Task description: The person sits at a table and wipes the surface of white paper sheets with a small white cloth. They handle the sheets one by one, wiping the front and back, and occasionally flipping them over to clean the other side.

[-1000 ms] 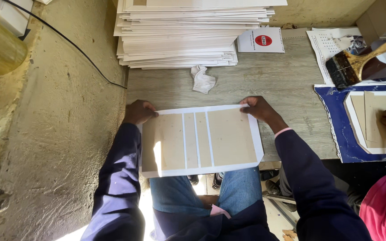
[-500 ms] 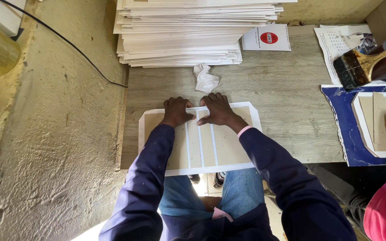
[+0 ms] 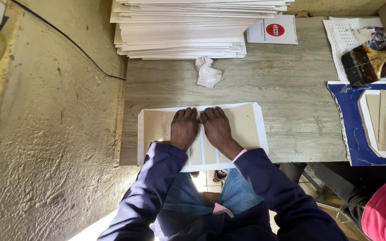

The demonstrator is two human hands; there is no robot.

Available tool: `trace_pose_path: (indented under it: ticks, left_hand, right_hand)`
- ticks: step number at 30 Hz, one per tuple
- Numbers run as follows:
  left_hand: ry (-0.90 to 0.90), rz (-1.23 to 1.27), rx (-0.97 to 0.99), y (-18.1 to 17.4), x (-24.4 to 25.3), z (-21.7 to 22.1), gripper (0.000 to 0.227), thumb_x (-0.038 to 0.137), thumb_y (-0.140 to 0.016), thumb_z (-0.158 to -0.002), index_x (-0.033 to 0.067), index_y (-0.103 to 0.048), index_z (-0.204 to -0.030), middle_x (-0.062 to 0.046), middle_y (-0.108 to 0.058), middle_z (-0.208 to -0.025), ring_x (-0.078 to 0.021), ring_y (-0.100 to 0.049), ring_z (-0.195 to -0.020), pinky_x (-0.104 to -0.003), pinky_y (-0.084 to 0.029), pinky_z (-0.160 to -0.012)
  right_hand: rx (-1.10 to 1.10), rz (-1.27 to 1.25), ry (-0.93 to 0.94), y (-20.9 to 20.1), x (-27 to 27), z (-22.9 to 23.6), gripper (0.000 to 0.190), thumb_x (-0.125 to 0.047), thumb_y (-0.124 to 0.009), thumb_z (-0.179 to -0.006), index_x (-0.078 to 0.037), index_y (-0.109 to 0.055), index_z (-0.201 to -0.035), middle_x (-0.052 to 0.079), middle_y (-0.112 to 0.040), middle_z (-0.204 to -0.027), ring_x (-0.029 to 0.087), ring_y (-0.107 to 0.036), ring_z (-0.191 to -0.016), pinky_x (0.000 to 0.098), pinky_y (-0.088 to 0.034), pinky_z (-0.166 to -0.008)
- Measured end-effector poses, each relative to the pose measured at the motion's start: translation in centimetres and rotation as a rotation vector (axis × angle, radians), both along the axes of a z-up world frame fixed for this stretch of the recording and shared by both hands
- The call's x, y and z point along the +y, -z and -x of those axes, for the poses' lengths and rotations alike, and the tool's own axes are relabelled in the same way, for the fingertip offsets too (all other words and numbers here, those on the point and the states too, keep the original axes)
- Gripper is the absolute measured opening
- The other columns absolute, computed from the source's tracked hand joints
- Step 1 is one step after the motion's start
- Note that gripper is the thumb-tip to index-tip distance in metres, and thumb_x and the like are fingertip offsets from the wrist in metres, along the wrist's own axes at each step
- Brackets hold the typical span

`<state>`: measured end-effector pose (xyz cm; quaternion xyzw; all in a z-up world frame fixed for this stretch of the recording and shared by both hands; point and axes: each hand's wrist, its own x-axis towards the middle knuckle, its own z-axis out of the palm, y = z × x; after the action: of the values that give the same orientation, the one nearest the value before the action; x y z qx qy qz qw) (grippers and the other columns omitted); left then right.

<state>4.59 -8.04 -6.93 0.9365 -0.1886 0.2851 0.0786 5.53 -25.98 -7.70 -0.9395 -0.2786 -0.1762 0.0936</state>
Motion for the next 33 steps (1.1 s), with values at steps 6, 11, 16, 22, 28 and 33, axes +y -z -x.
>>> trace_pose_path:
  ticks: [6,11,16,22,28,33]
  left_hand:
    - [-0.003,0.074,-0.036,-1.4,-0.1,0.7,0.018,0.02,-0.07,-0.099,0.012,-0.079,-0.112,-0.003,-0.068,-0.097,-0.024,-0.073,-0.094,-0.037,-0.057,-0.094]
    - [-0.017,0.072,-0.054,-5.1,-0.3,1.4,0.035,0.025,-0.067,-0.097,0.009,-0.07,-0.129,-0.013,-0.061,-0.122,-0.033,-0.063,-0.115,-0.049,-0.045,-0.111]
    - [-0.033,0.133,0.115,-4.3,-0.4,1.4,0.047,0.025,-0.06,-0.095,0.0055,-0.072,-0.136,-0.016,-0.07,-0.142,-0.0353,-0.065,-0.136,-0.046,-0.047,-0.119]
    - [-0.086,0.172,-0.103,-1.9,-0.5,0.7,0.025,0.024,-0.069,-0.088,0.0129,-0.086,-0.103,-0.01,-0.084,-0.108,-0.0286,-0.081,-0.102,-0.039,-0.062,-0.095]
    - [-0.017,0.004,0.072,-5.5,3.2,1.2,0.047,0.042,-0.068,-0.093,0.0225,-0.075,-0.135,-0.007,-0.081,-0.12,-0.0292,-0.076,-0.116,-0.056,-0.044,-0.12]
    - [-0.078,0.117,0.098,-4.3,6.6,1.9,0.068,0.062,-0.068,-0.092,0.0094,-0.074,-0.135,-0.016,-0.072,-0.14,-0.036,-0.067,-0.133,-0.05,-0.045,-0.12]
  right_hand:
    - [0.401,0.048,0.056,-7.6,0.2,-1.3,0.043,-0.04,-0.067,-0.104,-0.017,-0.072,-0.139,0.007,-0.06,-0.125,0.032,-0.055,-0.123,0.0533,-0.037,-0.121]
    - [0.209,0.012,0.077,-8.3,1.0,0.8,0.033,-0.032,-0.069,-0.104,-0.015,-0.079,-0.13,0.017,-0.064,-0.134,0.04,-0.049,-0.141,0.0546,-0.029,-0.124]
    - [0.284,0.138,0.204,-7.3,0.8,0.7,0.041,-0.053,-0.063,-0.104,-0.034,-0.076,-0.138,0.022,-0.065,-0.15,0.047,-0.05,-0.148,0.0619,-0.019,-0.127]
    - [-0.016,0.131,0.238,-2.3,0.7,0.6,0.041,-0.048,-0.067,-0.105,-0.018,-0.079,-0.132,0.023,-0.076,-0.132,0.041,-0.071,-0.124,0.0522,-0.046,-0.108]
    - [-0.045,0.155,0.206,-2.9,0.5,0.2,0.041,-0.048,-0.067,-0.105,-0.014,-0.081,-0.123,0.019,-0.08,-0.118,0.035,-0.077,-0.106,0.0514,-0.049,-0.103]
    - [0.102,0.215,0.122,-5.0,-0.3,-0.6,0.048,-0.056,-0.059,-0.106,-0.016,-0.082,-0.118,0.017,-0.081,-0.114,0.033,-0.079,-0.098,0.0511,-0.054,-0.098]
